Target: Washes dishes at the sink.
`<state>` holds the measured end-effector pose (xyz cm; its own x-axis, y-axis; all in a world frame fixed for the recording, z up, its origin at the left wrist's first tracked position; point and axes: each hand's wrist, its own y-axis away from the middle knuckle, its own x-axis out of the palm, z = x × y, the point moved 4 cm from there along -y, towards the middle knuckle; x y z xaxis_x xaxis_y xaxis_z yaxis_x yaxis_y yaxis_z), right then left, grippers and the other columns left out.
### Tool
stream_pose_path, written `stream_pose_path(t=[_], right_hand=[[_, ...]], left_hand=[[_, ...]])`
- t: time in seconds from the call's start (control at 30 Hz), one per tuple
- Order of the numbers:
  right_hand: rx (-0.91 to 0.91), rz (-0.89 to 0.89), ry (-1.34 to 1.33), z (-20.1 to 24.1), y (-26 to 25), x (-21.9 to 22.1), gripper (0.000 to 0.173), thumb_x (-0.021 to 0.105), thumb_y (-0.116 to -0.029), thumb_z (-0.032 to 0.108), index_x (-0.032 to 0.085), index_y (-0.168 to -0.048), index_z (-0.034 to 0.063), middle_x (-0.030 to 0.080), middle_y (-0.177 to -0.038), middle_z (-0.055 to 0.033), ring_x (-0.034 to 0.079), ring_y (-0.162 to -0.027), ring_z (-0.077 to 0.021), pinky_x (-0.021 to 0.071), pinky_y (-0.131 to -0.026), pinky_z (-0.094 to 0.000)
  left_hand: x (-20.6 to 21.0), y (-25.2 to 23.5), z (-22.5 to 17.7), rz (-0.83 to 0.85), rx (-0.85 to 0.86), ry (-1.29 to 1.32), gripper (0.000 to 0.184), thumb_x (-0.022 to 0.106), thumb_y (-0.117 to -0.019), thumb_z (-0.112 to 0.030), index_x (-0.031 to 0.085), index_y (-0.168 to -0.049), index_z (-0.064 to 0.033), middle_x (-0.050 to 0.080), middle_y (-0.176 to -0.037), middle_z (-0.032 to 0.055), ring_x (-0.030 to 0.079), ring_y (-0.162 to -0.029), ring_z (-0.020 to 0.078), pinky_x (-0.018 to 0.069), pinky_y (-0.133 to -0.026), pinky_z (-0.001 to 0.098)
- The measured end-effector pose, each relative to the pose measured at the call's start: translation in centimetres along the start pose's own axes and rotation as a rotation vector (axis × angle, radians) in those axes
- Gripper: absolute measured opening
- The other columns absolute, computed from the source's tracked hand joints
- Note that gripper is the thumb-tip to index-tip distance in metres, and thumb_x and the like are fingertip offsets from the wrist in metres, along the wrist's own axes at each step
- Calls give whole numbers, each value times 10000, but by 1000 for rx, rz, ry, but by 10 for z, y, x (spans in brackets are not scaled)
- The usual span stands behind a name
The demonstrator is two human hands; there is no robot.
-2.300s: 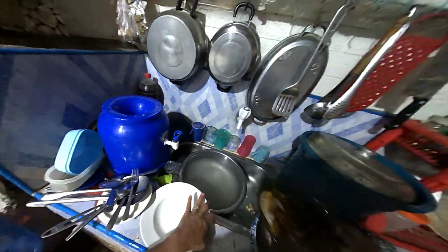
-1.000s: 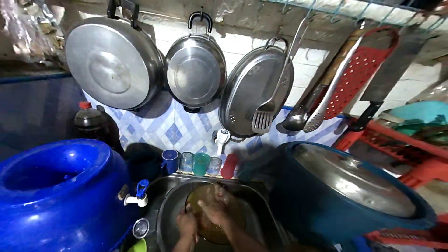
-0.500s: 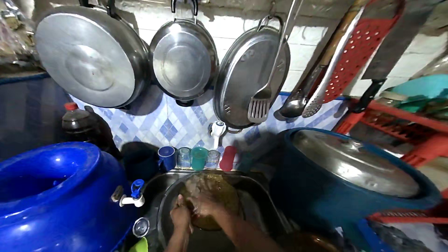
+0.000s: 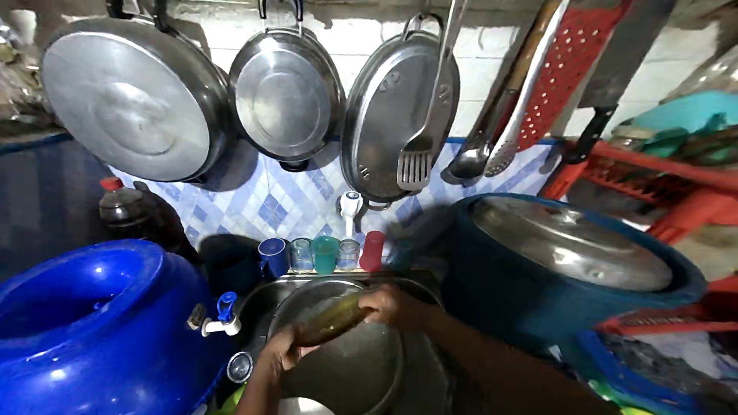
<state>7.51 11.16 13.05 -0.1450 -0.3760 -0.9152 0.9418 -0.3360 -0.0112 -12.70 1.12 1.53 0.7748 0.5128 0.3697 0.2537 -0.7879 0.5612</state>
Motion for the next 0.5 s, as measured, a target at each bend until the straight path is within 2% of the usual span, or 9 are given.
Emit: stream_pose_path(t=[0.1,0.13,0.17,0.2,0.23,0.27,0.33,0.4,0.5], right_hand=[[-19,-52,-205,-11,-12,-25,159,771,-834,12,686,-945,-63,664,-795,-166,650,-741,-255,543,-701,-456],[2,-19,-282,-13,-15,-38,192,784,-825,-13,682,-976,-72,659,-820,-159,635,-756,-229,532,-722,-434],[33,32,-345,-13,-18,-49,226,782,-832,-35,668,-1022,-81,654,-866,-154,624,-786,-199,529,-760,-399],[47,53,-409,-16,-23,-55,263,777,-828,-59,652,-1057,-86,650,-901,-143,619,-807,-168,531,-781,-362],[55,52,-476,-21,-28,-56,312,768,-823,-79,638,-1106,-84,652,-942,-132,621,-832,-142,537,-801,-335],[65,25,-535,-28,-33,-52,371,761,-818,-88,634,-1166,-80,669,-1000,-135,634,-869,-135,545,-828,-328],[128,-128,-672,-47,-42,-34,446,730,-852,-82,615,-1282,-61,675,-1129,-173,643,-972,-171,539,-902,-360],[311,-473,-932,-71,-50,0,390,635,-954,-38,593,-1341,-44,639,-1254,-208,632,-1093,-242,524,-967,-412],[733,-911,-1441,-90,-48,81,379,498,-1089,171,510,-1425,-3,597,-1371,-214,613,-1189,-294,496,-991,-433]], left_hand=[[-4,17,-9,195,118,-288,571,252,-1093,-535,519,-1348,-100,670,-1088,65,651,-863,141,555,-722,312],[-8,25,-13,283,196,-384,588,254,-1077,-551,493,-1371,-102,659,-1147,35,640,-925,105,550,-769,291],[-10,32,-16,333,291,-418,500,409,-1034,-490,537,-1295,-83,673,-1103,8,645,-901,71,558,-766,263],[-6,38,-21,335,385,-406,332,614,-929,-368,656,-1114,-95,725,-972,-24,672,-809,42,572,-713,229],[-1,41,-25,352,452,-375,202,695,-868,-195,735,-1029,-79,765,-937,-8,706,-802,60,592,-725,240],[2,43,-27,364,502,-335,188,685,-858,-72,740,-1033,-30,770,-963,46,731,-847,125,615,-775,292],[6,44,-26,269,550,-236,185,617,-889,21,687,-1058,42,757,-958,131,745,-835,220,639,-745,367],[9,47,-26,86,544,-194,111,601,-956,44,663,-1046,69,743,-889,153,736,-752,228,638,-668,369],[10,52,-26,-209,528,-163,68,636,-972,8,667,-985,67,711,-768,120,689,-619,172,599,-560,311]])
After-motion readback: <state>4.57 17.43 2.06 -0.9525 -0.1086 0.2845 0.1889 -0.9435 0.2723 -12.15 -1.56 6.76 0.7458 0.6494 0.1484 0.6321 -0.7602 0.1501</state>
